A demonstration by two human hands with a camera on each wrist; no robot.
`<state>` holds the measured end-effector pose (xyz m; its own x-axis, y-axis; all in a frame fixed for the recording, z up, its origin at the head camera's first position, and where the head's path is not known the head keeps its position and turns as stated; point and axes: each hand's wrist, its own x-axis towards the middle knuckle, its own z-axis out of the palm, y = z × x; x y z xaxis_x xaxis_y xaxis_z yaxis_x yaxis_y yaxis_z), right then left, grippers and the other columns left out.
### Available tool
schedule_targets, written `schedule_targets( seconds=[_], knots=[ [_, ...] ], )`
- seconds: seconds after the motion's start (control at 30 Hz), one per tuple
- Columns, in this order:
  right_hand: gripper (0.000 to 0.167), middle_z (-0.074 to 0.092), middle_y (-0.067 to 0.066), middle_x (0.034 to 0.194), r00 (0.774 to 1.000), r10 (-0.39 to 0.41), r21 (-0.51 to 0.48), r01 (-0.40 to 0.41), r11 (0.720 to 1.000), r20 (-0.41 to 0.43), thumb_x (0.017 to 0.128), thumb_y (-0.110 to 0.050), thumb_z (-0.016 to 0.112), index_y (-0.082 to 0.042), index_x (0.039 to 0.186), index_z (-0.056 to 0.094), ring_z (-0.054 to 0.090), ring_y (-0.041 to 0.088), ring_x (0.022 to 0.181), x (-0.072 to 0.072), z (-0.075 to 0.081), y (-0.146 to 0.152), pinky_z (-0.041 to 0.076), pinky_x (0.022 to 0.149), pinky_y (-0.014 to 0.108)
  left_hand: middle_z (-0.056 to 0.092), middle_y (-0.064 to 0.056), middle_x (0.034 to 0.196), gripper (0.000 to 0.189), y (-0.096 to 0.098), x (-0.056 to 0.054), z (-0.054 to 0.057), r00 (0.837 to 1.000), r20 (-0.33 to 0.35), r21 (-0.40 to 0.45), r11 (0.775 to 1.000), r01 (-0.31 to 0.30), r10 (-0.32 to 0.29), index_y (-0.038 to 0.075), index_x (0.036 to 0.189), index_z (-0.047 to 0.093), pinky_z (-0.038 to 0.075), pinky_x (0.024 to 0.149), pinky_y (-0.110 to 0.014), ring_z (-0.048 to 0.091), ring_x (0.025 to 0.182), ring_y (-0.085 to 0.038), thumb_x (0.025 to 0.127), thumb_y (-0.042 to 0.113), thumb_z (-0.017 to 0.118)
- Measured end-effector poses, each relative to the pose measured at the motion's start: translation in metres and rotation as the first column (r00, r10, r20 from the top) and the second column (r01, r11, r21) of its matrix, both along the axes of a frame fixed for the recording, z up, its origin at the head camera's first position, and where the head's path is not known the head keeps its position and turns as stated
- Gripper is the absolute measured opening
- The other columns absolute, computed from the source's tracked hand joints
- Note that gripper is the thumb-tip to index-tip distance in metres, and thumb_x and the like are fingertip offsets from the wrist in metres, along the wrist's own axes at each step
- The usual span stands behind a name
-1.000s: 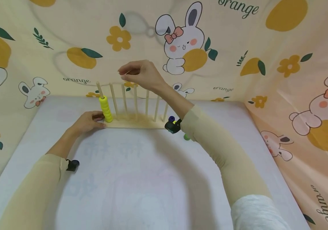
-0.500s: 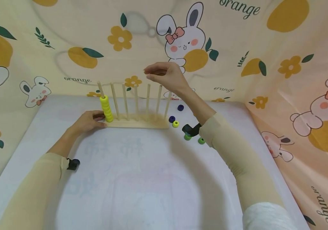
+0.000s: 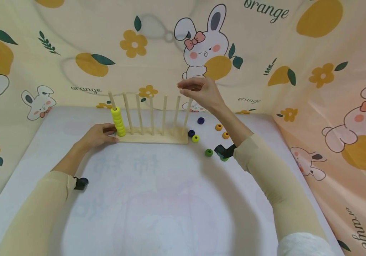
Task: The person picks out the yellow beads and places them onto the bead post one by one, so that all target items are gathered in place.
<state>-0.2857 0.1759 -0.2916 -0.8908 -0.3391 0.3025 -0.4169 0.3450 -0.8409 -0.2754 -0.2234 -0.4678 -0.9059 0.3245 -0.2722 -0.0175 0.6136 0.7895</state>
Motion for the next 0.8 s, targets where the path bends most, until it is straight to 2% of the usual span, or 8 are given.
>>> schedule_targets(
  seconds=[0.2,0.53,0.8],
  knots=[
    [0.024,0.073,0.01,0.109,0.999,-0.039,0.014,0.039,0.999,0.019,0.091,-0.018,0.074,-0.005,0.111,0.075,0.069,0.017,0.095,0.006,-0.01,0.016,0.057,0.086,0.025,0.041,-0.027,0.15,0.079,0.001,0.003,0.002,1.0,-0.003,0.006,1.0,0.011,-0.011,-0.008,0.148,0.037,0.031,0.117,-0.051,0.041,0.138,-0.041,0.087,0.02,0.079],
    [0.027,0.073,0.01,0.111,0.992,-0.111,0.011,0.11,0.994,0.062,0.091,-0.018,0.074,-0.003,0.114,0.073,0.069,0.018,0.094,0.018,-0.029,0.041,0.057,0.083,0.022,0.043,-0.026,0.149,0.077,0.001,0.0,0.002,1.0,-0.008,-0.015,1.0,0.003,-0.003,-0.007,0.148,0.037,0.032,0.117,-0.05,0.042,0.137,-0.04,0.088,0.018,0.078],
    [0.027,0.072,0.013,0.113,0.983,-0.133,0.025,0.13,0.991,0.125,0.09,-0.02,0.075,-0.006,0.113,0.074,0.068,0.019,0.095,0.028,-0.058,0.059,0.057,0.083,0.023,0.042,-0.026,0.149,0.076,0.002,0.001,0.003,1.0,0.001,0.026,1.0,0.004,-0.004,-0.008,0.148,0.037,0.032,0.117,-0.049,0.041,0.138,-0.04,0.088,0.017,0.077]
  ],
)
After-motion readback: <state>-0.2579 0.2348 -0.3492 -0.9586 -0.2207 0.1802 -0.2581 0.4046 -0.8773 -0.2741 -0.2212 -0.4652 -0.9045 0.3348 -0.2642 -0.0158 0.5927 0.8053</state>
